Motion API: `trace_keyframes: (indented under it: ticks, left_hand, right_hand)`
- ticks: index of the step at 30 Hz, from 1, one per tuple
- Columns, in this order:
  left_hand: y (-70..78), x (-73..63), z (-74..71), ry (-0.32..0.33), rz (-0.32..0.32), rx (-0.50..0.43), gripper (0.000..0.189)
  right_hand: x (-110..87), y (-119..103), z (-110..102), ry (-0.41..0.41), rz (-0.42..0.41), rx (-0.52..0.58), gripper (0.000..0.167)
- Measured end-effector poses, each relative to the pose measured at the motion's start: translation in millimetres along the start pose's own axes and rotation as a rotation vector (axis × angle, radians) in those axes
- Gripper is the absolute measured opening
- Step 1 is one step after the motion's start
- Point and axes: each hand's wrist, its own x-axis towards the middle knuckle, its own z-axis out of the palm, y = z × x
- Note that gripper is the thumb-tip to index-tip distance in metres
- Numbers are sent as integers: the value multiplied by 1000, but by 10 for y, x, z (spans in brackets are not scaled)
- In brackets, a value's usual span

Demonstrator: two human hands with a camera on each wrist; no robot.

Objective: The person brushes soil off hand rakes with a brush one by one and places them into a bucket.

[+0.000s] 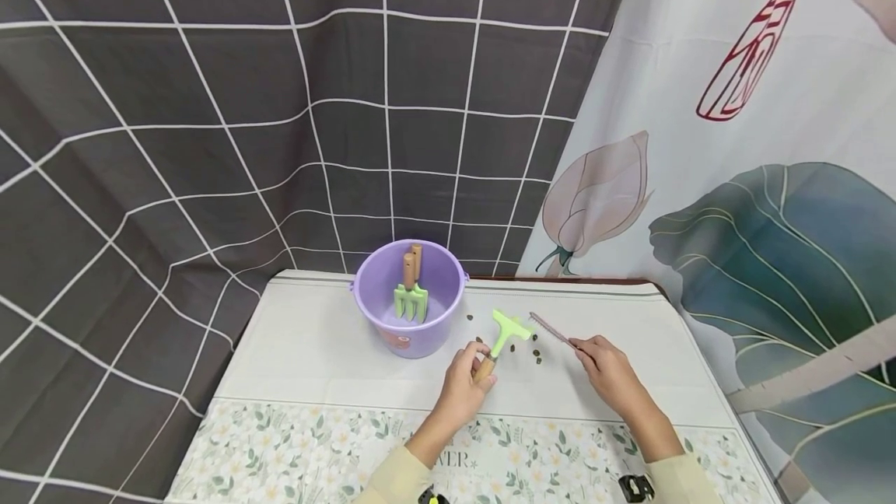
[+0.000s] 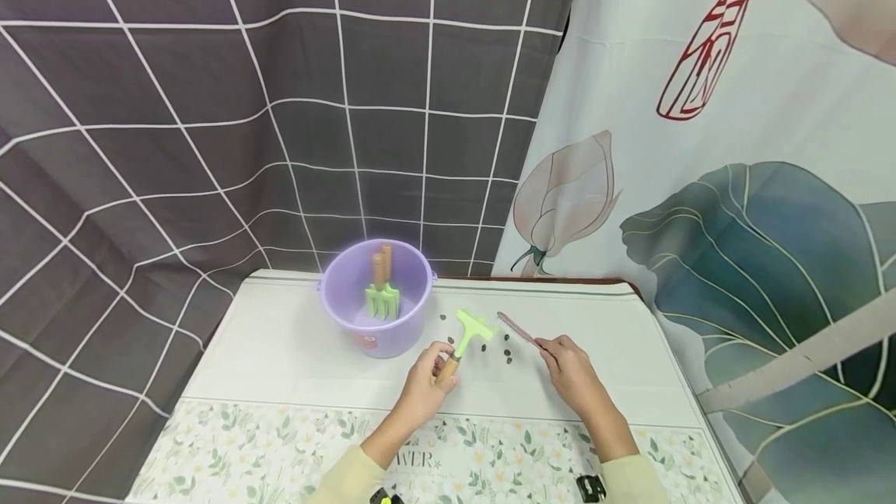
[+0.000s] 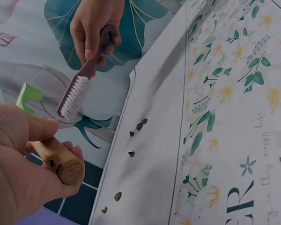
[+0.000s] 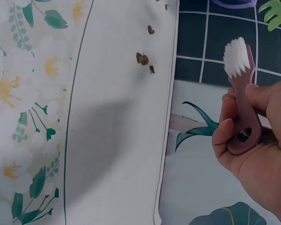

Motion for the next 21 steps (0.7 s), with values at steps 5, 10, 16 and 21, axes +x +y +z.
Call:
trace_keyframes:
  ticks: [5,10,16,21]
  left_hand:
    - [26,13,-57,31,44,21,40]
    - [81,31,-138,69,74,42,41]
    - [194,54,-263,139,95,70,41]
    - [278,47,-372,207,148,105,42]
  right_hand:
    - [-50,10,5,6,31,-1,28]
    - [-91,11,6,12,31,23,28]
    - [-111,11,4,21,23,31,28]
    - [-117,4,-16,23,26,34,28]
